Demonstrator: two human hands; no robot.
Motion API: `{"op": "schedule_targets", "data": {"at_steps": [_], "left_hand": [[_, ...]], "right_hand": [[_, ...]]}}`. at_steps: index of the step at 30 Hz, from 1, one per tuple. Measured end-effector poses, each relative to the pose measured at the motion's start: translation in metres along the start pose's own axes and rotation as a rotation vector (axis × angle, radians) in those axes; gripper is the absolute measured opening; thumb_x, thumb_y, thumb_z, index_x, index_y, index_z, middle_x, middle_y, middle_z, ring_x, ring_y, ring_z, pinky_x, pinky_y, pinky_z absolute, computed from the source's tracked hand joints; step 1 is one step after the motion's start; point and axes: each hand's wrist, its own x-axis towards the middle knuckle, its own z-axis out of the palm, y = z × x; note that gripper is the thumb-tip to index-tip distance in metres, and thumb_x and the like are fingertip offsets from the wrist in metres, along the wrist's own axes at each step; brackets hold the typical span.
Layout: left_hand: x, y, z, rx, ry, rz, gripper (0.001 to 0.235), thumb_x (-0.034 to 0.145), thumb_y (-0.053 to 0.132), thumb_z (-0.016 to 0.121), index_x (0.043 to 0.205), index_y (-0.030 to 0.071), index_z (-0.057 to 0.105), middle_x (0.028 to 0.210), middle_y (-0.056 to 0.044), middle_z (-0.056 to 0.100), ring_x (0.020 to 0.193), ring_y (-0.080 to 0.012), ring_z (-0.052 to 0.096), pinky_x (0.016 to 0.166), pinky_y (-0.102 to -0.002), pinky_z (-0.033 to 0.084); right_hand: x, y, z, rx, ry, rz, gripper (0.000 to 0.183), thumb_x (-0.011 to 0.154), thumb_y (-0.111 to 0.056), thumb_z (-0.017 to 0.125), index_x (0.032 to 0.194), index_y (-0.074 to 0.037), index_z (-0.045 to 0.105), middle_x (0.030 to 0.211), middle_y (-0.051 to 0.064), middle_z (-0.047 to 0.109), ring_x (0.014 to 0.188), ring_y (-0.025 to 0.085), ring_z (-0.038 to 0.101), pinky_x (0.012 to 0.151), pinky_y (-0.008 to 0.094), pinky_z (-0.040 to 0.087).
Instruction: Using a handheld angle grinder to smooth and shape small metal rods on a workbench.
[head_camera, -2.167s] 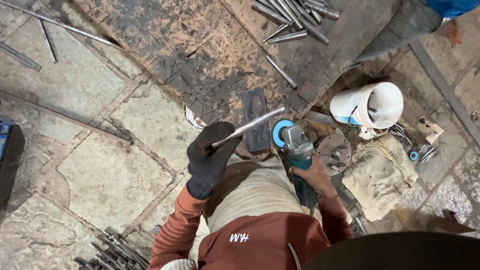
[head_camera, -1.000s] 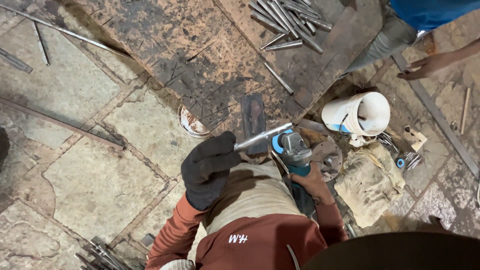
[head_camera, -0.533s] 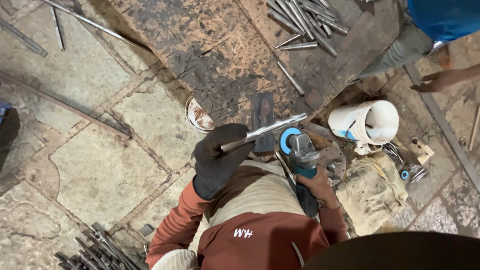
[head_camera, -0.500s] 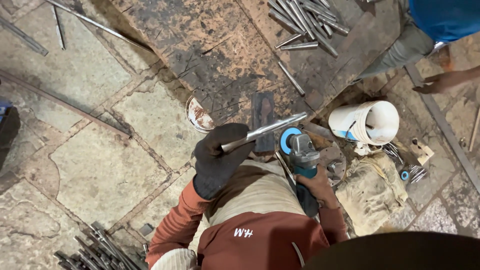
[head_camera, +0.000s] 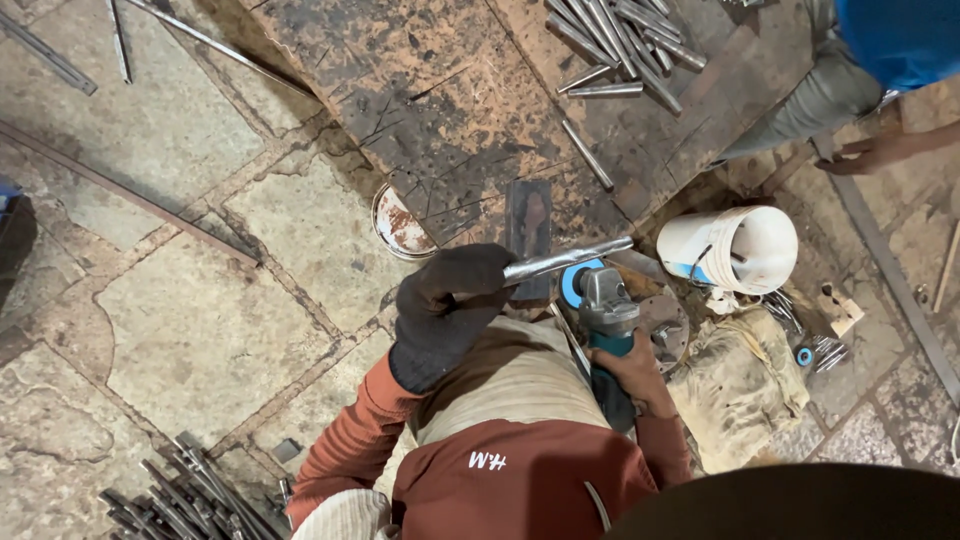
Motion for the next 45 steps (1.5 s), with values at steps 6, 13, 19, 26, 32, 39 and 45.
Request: {"op": "schedule_targets", "data": {"at_steps": [6,13,19,26,32,39,45], "left_hand": [[0.004,0.004,0.002,0.081,0.007,-0.008,0.030,0.090,-0.014,0.076,0.112,0.001,0.062,0.118,-0.018,0.070,0.109,-0.0266,0.073,0.091,-0.038,0.062],[0.002,-0.007,0.003,0.025,0.044,-0.039,0.030,0.092,-0.013,0.074,0.115,0.000,0.061,0.117,-0.020,0.071,0.100,-0.0220,0.074,0.082,-0.035,0.062],[0.000,-0.016,0.003,-0.012,0.076,-0.058,0.036,0.093,-0.014,0.074,0.122,0.001,0.058,0.113,-0.019,0.072,0.094,-0.0193,0.073,0.077,-0.033,0.062],[-0.012,-0.037,0.000,-0.015,0.166,-0.138,0.038,0.092,-0.012,0.076,0.124,-0.001,0.058,0.113,-0.018,0.071,0.095,-0.0182,0.071,0.079,-0.033,0.060],[-0.005,-0.046,-0.005,0.129,0.275,-0.322,0.037,0.086,-0.008,0.079,0.120,-0.005,0.064,0.103,-0.017,0.073,0.088,-0.0180,0.072,0.075,-0.031,0.061],[0.002,-0.062,-0.014,-0.083,0.374,-0.464,0.032,0.094,0.002,0.068,0.124,-0.008,0.063,0.100,-0.015,0.073,0.086,-0.0202,0.074,0.079,-0.034,0.064],[0.001,-0.083,-0.024,-0.147,0.333,-0.425,0.042,0.107,0.030,0.057,0.129,-0.005,0.061,0.103,-0.013,0.072,0.092,-0.0205,0.072,0.084,-0.036,0.063]], "right_hand": [[-0.006,-0.017,0.000,0.095,-0.021,0.033,0.076,0.064,-0.023,0.089,0.125,0.003,0.052,0.109,0.015,0.067,0.095,0.024,0.066,0.081,0.037,0.056],[-0.004,-0.005,0.000,0.084,-0.012,-0.002,0.075,0.064,-0.021,0.090,0.125,0.004,0.053,0.111,0.016,0.066,0.097,0.024,0.065,0.083,0.037,0.055],[-0.005,-0.005,-0.001,0.012,0.013,0.018,0.075,0.063,-0.024,0.090,0.123,0.004,0.055,0.110,0.016,0.067,0.097,0.024,0.065,0.083,0.038,0.055],[0.001,0.018,0.000,-0.052,0.031,-0.073,0.072,0.065,-0.023,0.090,0.123,0.004,0.057,0.112,0.017,0.065,0.099,0.026,0.064,0.085,0.039,0.053],[-0.001,0.017,0.001,0.005,0.034,0.025,0.072,0.066,-0.024,0.089,0.123,0.004,0.055,0.111,0.016,0.067,0.098,0.025,0.065,0.085,0.039,0.054],[0.000,0.012,-0.001,-0.137,0.043,0.079,0.069,0.068,-0.026,0.088,0.123,0.003,0.059,0.111,0.017,0.066,0.099,0.026,0.066,0.087,0.040,0.052],[0.001,0.017,0.001,-0.115,0.051,0.119,0.070,0.068,-0.026,0.088,0.125,0.002,0.058,0.109,0.017,0.069,0.097,0.026,0.067,0.087,0.040,0.052]]}}
